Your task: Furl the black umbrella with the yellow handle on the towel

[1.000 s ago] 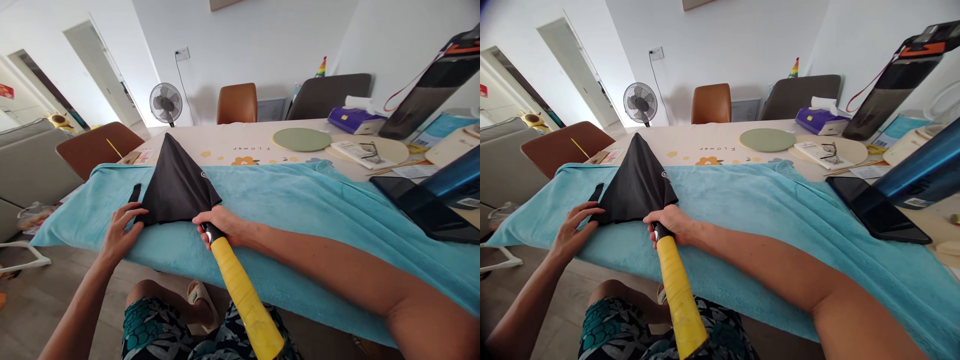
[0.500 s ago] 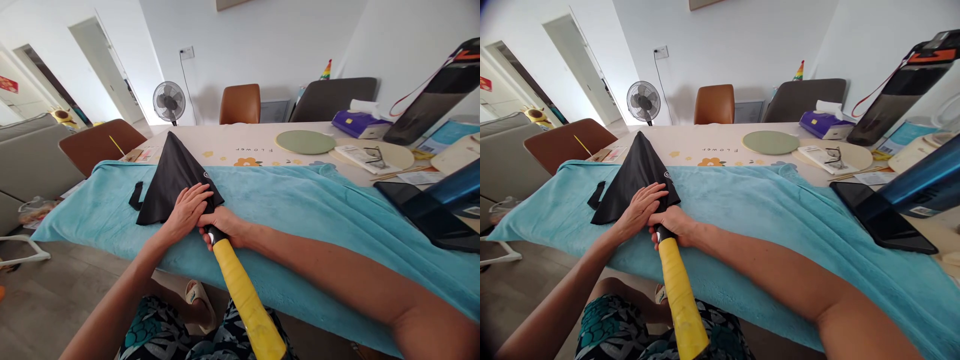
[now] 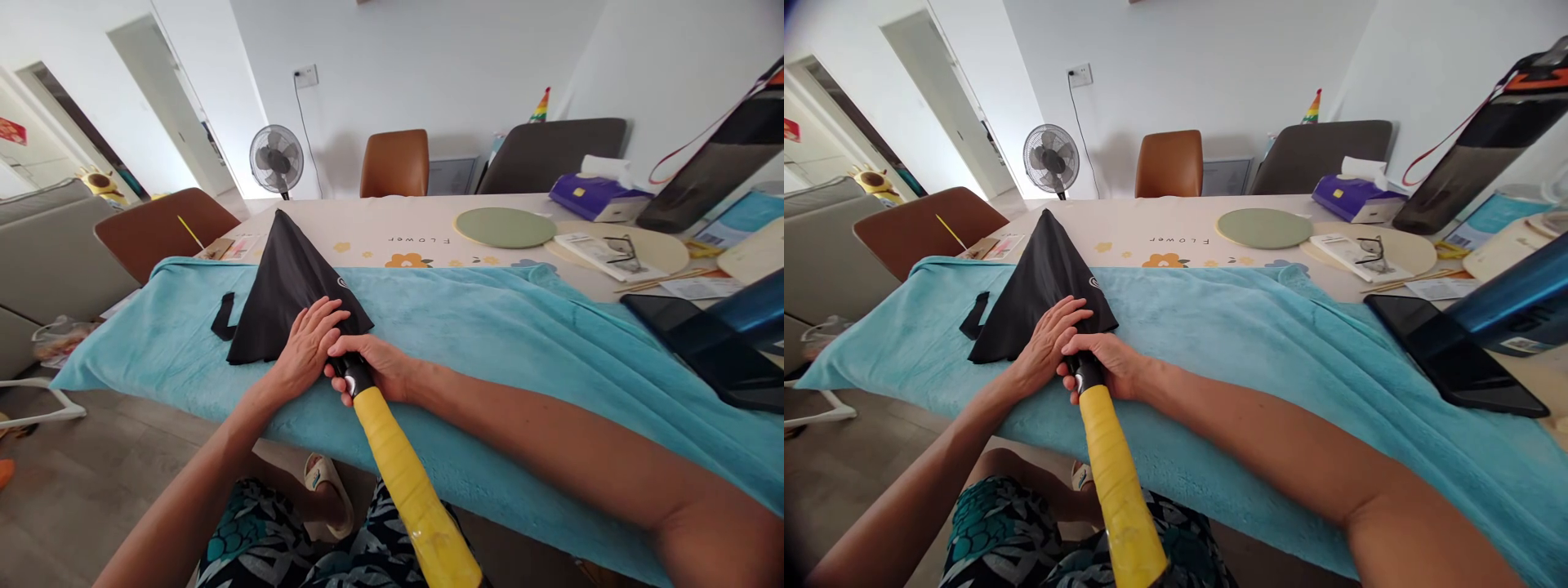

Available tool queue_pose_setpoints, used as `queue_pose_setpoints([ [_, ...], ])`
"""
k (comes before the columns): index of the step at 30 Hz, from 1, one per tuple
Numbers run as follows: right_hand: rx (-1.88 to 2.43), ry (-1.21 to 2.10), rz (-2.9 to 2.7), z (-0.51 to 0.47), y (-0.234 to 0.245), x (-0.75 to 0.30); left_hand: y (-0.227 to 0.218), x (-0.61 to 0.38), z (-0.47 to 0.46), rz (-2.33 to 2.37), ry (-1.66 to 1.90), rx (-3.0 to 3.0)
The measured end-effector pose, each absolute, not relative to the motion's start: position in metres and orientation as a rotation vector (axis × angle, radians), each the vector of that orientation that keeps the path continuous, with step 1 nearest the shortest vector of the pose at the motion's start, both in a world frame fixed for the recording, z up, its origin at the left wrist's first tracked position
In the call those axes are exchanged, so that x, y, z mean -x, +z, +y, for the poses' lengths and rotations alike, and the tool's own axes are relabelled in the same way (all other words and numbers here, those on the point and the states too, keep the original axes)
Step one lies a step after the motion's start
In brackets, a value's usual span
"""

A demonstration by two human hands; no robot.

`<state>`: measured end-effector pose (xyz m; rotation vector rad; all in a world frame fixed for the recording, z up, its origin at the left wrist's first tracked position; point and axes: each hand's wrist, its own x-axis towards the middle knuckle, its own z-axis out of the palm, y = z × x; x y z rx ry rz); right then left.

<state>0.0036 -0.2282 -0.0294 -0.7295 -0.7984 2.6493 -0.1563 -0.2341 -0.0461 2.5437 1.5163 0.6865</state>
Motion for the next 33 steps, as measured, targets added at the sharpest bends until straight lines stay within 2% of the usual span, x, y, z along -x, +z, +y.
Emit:
queue_pose_setpoints([
  [13, 0.923, 2.457, -1.051, -0.236, -0.024, 0.004, -0.046, 0.153, -0.237, 1.631, 0.758, -2.591],
  [18, 0.991, 2.356, -1.119, -0.237, -0.029, 0.009, -0.047, 0.156, -0.234, 1.628, 0.93, -2.55],
  [22, 1.075, 2.29, -1.152, -0.24, -0.031, 0.013, -0.031, 0.152, -0.23, 1.687, 1.017, -2.475],
  [24, 1.072, 2.261, -1.167, -0.242, -0.029, 0.014, -0.018, 0.146, -0.226, 1.684, 0.928, -2.505],
  [33, 1.154, 2.232, -1.191, -0.248, -0.023, 0.015, 0.022, 0.121, -0.194, 1.657, -0.028, -2.675],
])
